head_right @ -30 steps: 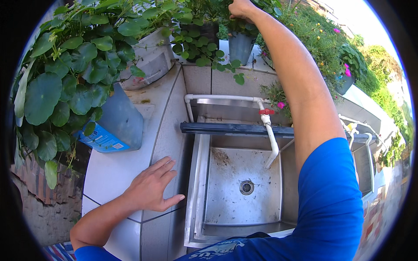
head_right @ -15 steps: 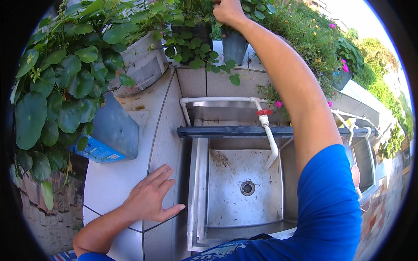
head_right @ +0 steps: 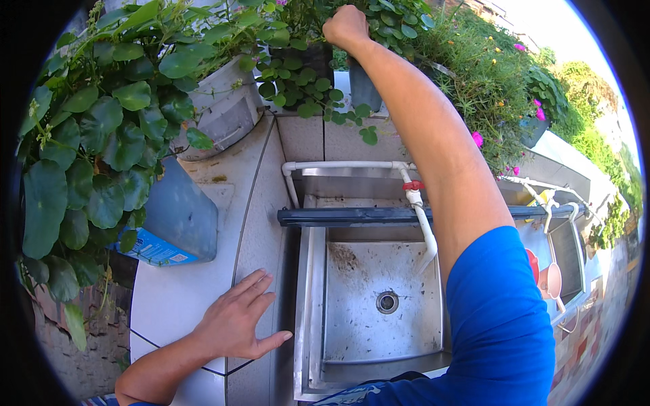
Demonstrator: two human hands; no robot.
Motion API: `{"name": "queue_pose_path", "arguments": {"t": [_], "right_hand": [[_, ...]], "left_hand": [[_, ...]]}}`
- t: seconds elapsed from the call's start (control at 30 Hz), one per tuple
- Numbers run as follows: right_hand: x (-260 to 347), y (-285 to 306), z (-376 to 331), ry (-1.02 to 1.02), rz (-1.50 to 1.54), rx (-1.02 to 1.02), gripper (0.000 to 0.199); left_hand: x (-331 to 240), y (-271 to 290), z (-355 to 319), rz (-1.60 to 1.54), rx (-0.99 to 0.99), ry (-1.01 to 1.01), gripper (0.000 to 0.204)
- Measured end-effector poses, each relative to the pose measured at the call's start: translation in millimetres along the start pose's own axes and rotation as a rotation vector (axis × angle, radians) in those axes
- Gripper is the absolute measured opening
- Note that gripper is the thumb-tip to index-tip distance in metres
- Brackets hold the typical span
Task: The person washes a mortar and pestle, then picks leaves from potted plants and places them into the mortar. The person later uses a knife to cut stems from a leafy plant and gathers the cuttings into a bowl.
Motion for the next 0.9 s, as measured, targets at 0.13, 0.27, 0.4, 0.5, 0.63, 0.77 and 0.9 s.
{"name": "queue_pose_path", "arguments": {"t": [0.13,0.27,0.4,0.5,0.63,0.77,0.9], "right_hand": [[-0.6,-6.3,-4.9,-0.059,-0.042,0.106,0.039],[-12.1,-30.9,4.0,-0.025,0.069,0.083,0.044],[-9.1,-25.9,8.4,-0.032,0.144,-0.014,0.034],[-7.1,-24.2,-5.5,-0.185,0.218,0.067,0.027],[-17.7,-28.5,6.1,-0.143,0.268,0.034,0.027],[-14.4,-29.9,3.8,-0.047,0.276,0.001,0.024],[-16.3,-34.3,5.9,-0.117,0.259,0.054,0.024]], "left_hand": [[2.3,-1.3,3.2,-0.009,-0.002,-0.011,0.066],[-0.7,1.5,0.8,-0.005,-0.007,-0.003,0.065],[1.8,0.8,1.1,-0.013,0.001,0.014,0.065],[2.4,0.2,-1.9,0.004,0.0,0.019,0.065],[1.5,-0.1,1.1,-0.001,0.011,0.009,0.066],[2.1,0.4,1.0,-0.005,0.005,0.014,0.067],[3.6,-0.1,0.2,-0.02,0.007,0.028,0.067]]}}
Point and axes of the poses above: each hand's wrist, its own z-axis towards the middle knuckle, its own y-axis out of the back of the hand, x = y × z, the point moved 8 cm from there along z, towards the middle knuckle, and after that the axes turned 13 degrees about -x, right-handed, at the moved point
